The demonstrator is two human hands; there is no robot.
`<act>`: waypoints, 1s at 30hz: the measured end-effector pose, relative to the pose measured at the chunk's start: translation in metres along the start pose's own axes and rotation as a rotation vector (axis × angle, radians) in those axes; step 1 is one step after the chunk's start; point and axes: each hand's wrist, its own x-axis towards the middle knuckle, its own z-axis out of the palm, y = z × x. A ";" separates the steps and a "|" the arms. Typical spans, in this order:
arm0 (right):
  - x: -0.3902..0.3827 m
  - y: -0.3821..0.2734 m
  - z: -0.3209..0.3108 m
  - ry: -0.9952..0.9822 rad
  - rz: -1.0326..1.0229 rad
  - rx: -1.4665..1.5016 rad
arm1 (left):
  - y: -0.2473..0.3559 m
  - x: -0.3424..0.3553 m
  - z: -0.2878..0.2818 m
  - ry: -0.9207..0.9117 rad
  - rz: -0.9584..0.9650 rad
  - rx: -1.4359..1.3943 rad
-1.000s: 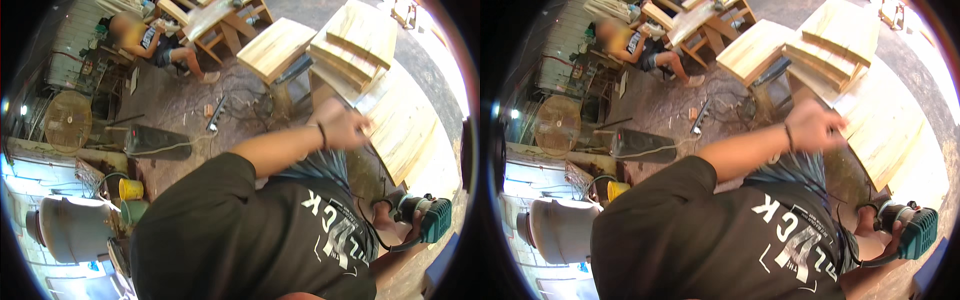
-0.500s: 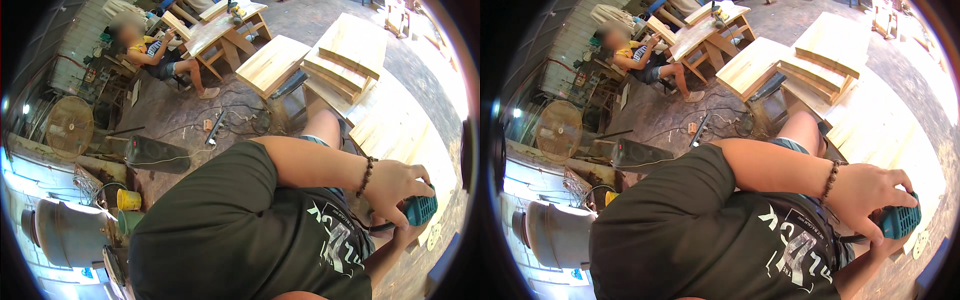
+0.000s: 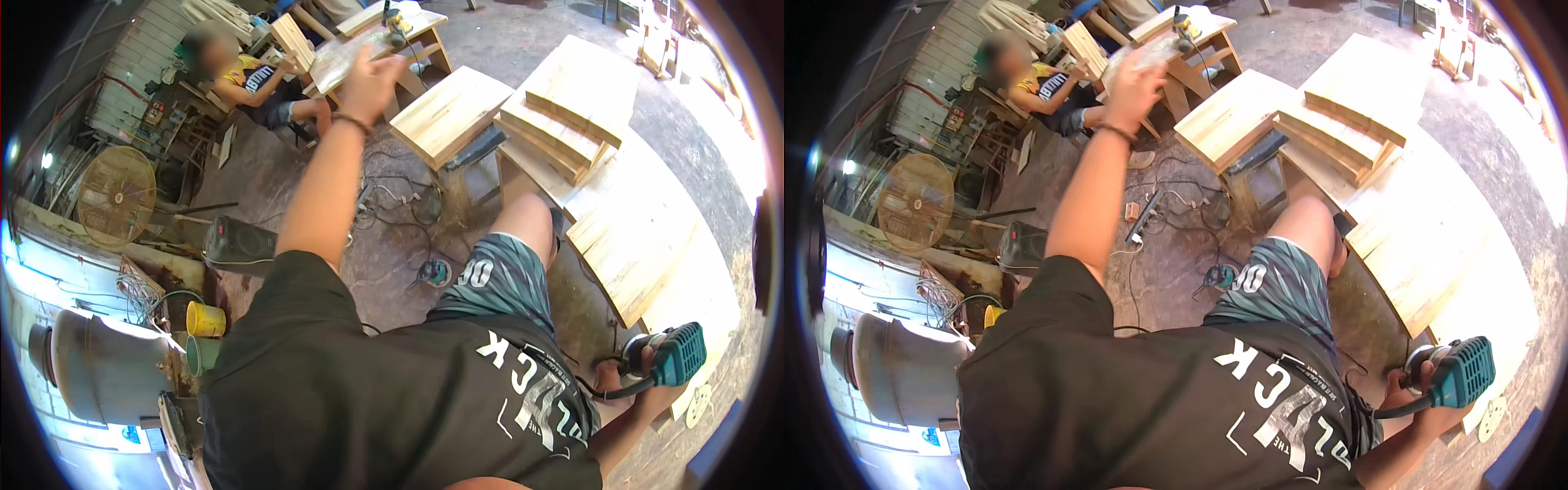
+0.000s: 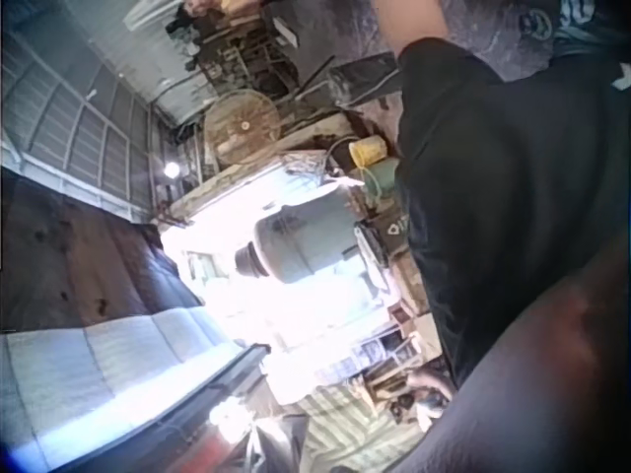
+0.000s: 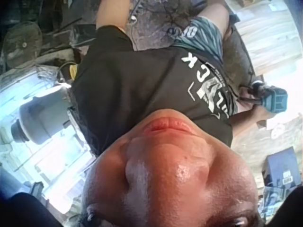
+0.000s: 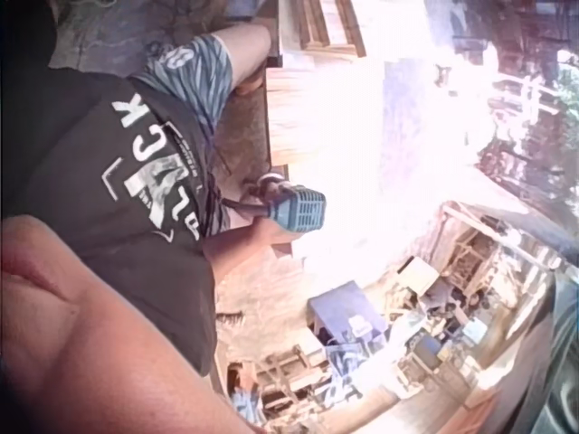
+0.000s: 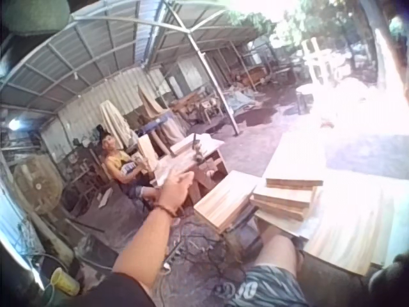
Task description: Using a handheld router to finish or shape the edges of several wooden boards.
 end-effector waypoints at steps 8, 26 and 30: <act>0.020 0.016 -0.009 -0.134 0.079 0.003 | -0.068 0.020 -0.131 0.306 -0.418 0.091; 0.020 0.024 0.003 -0.096 0.073 -0.022 | -0.068 0.060 -0.215 0.479 -0.375 0.192; 0.016 0.026 0.003 -0.084 0.076 -0.016 | -0.051 0.067 -0.225 0.480 -0.367 0.243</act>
